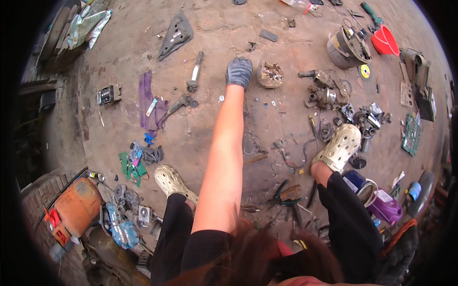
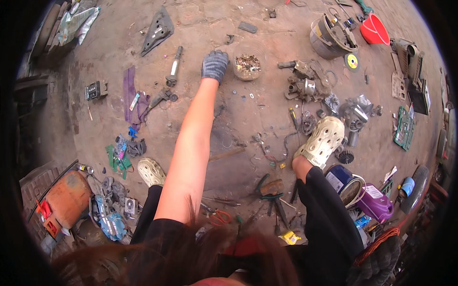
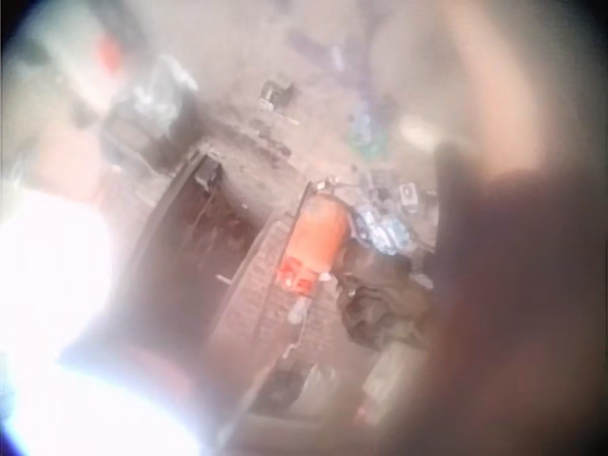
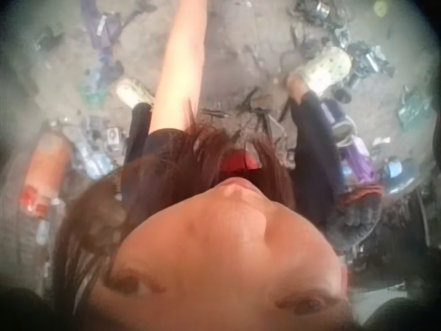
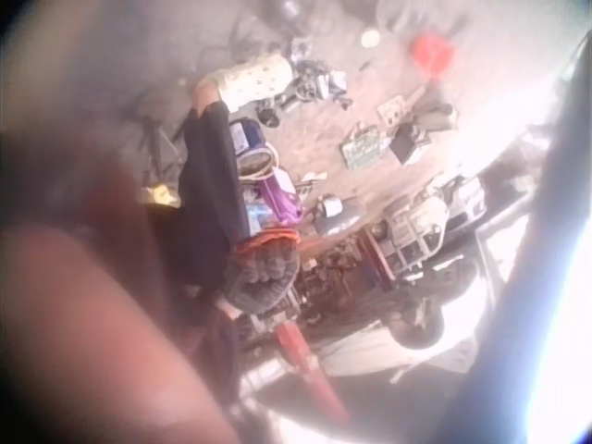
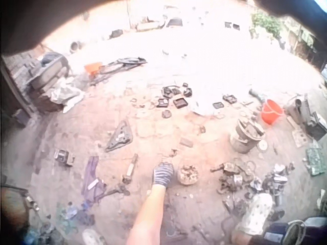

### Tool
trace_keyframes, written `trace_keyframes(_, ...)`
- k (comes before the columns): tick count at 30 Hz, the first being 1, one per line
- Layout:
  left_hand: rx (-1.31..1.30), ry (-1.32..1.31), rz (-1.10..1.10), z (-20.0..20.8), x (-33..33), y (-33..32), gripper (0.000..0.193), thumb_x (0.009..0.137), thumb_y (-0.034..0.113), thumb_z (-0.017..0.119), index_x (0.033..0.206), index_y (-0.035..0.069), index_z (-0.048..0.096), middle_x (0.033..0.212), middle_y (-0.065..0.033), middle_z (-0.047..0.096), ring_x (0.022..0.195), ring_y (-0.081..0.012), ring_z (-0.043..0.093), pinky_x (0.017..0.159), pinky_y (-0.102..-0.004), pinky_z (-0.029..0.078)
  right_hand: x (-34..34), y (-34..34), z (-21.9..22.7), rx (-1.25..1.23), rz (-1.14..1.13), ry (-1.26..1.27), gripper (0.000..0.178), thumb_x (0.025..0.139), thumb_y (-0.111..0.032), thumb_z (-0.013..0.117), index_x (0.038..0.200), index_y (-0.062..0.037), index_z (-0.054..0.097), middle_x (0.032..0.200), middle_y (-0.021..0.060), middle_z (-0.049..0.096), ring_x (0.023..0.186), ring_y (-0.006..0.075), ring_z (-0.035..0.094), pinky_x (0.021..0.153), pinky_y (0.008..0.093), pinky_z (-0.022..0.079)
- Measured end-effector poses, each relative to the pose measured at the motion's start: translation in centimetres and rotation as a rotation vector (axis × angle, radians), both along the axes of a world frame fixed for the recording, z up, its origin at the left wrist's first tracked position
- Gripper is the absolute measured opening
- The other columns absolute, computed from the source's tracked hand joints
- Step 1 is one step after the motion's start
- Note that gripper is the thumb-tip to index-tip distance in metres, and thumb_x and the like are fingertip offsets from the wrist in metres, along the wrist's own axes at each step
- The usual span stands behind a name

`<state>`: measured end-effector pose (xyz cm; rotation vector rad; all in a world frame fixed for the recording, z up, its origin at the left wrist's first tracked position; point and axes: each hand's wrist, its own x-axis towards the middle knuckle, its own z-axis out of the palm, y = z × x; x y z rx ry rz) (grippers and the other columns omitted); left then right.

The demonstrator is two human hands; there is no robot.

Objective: The person sits cross-legged on the floor and winds copper wire around a cylindrical core to form a coil. They repeatedly wrap the wire by hand, occasionally adjusting the coil and picking up additional wire segments from the floor.

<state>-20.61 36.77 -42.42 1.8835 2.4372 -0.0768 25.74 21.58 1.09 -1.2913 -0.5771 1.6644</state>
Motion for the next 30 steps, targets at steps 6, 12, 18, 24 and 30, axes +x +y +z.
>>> trace_keyframes(6, 0.001, -0.112, 0.180, -1.5, -0.1, -3.3, 0.018, 0.079, 0.010, 0.050, 0.093, 0.007, 0.060, 0.096, -0.0150, 0.062, 0.089, -0.0287, 0.060, 0.078, -0.0379, 0.048, -1.5, 0.7, 0.9, 0.021, 0.016, -0.008, 0.026, 0.095, -0.017, 0.031, 0.112, -0.0107, 0.049, 0.067, -0.0111, 0.036, 0.044, 0.0011, 0.027, 0.038, 0.0174, 0.021)
trace_keyframes(12, 0.621, -1.364, 0.706, 3.4, -0.1, -9.3, 0.019, 0.081, 0.002, 0.054, 0.099, 0.002, 0.059, 0.089, -0.0130, 0.063, 0.085, -0.0231, 0.062, 0.075, -0.0329, 0.051, 3.3, -2.0, 1.1, 0.006, 0.032, 0.293, 0.025, 0.095, -0.018, 0.031, 0.111, -0.0112, 0.050, 0.066, -0.0112, 0.035, 0.044, 0.0014, 0.027, 0.038, 0.0173, 0.021)
trace_keyframes(18, 0.643, -2.245, 0.675, 16.7, 5.3, -18.8, 0.019, 0.082, 0.003, 0.057, 0.101, 0.000, 0.057, 0.087, -0.0106, 0.063, 0.080, -0.0214, 0.063, 0.069, -0.0317, 0.055, -0.8, -5.5, 0.6, -0.151, 0.216, 0.108, 0.038, 0.085, -0.017, 0.052, 0.119, -0.0002, 0.046, 0.091, 0.0065, 0.060, 0.064, 0.0089, 0.058, 0.051, 0.0185, 0.048)
trace_keyframes(24, 0.535, -2.201, 0.503, 29.3, 11.6, -26.5, 0.023, 0.080, 0.004, 0.060, 0.103, -0.001, 0.056, 0.089, -0.0117, 0.063, 0.081, -0.0238, 0.064, 0.066, -0.0287, 0.054, -4.3, -7.8, 1.7, 0.379, 0.829, -0.540, 0.024, 0.086, -0.007, 0.049, 0.109, -0.0011, 0.051, 0.098, 0.0052, 0.056, 0.079, 0.0115, 0.055, 0.059, 0.0220, 0.046)
trace_keyframes(30, 0.375, -1.961, 0.392, 40.2, 18.1, -32.1, 0.023, 0.078, 0.006, 0.063, 0.100, 0.001, 0.059, 0.090, -0.0077, 0.063, 0.082, -0.0195, 0.063, 0.066, -0.0278, 0.053, -6.4, -9.3, -0.1, 0.998, 0.744, -0.548, 0.027, 0.093, -0.020, 0.039, 0.097, -0.0039, 0.060, 0.063, 0.0082, 0.054, 0.054, 0.0157, 0.053, 0.058, 0.0311, 0.045)
